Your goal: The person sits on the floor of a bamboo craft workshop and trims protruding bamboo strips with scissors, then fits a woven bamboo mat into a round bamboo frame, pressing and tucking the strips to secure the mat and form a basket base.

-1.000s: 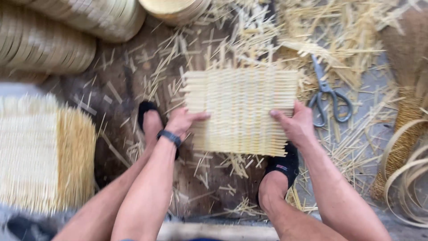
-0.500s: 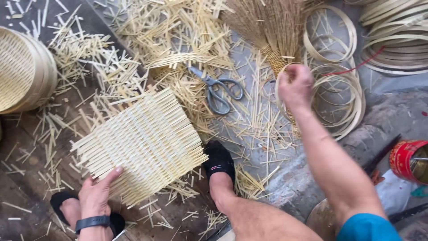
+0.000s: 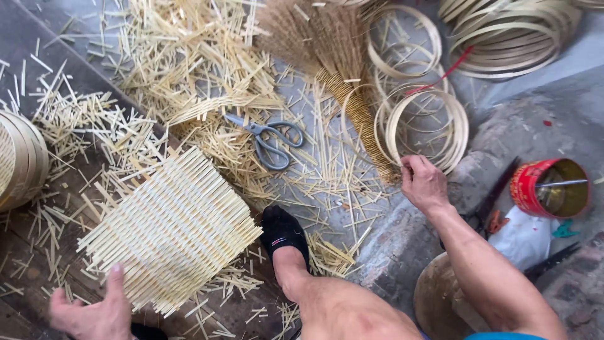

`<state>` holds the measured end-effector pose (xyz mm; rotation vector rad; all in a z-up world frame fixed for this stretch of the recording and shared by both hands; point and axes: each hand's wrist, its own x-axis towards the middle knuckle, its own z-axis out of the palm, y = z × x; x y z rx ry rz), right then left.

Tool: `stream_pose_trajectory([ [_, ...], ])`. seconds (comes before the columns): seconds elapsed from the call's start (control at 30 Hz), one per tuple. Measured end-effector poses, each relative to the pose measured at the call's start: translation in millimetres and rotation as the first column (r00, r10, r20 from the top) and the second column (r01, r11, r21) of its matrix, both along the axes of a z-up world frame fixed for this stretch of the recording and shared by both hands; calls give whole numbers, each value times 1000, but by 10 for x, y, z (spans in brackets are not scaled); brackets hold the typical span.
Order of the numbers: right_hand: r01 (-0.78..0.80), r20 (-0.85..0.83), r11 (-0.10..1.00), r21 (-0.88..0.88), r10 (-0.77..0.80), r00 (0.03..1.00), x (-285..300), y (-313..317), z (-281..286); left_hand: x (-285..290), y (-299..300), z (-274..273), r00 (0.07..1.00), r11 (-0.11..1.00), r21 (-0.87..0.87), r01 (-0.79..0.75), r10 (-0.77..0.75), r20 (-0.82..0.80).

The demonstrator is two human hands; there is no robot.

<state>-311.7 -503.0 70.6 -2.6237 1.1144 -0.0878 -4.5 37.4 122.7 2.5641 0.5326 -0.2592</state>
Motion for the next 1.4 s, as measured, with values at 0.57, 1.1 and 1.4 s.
stream_pose_trajectory([
  [0.57, -972, 294, 188, 138, 930, 222, 1892, 1791, 3028, -260, -1327, 829, 980, -532, -833, -148, 35, -196],
  [1.1, -947, 377, 43, -319, 922, -85, 2709, 2881, 3049, -449, -530, 1819, 996, 42, -999, -3, -91, -7],
  [1.4, -930, 305, 59, -363, 951, -59, 2769, 3139, 2655, -257, -640, 1831, 943, 91, -964, -249, -204, -263],
])
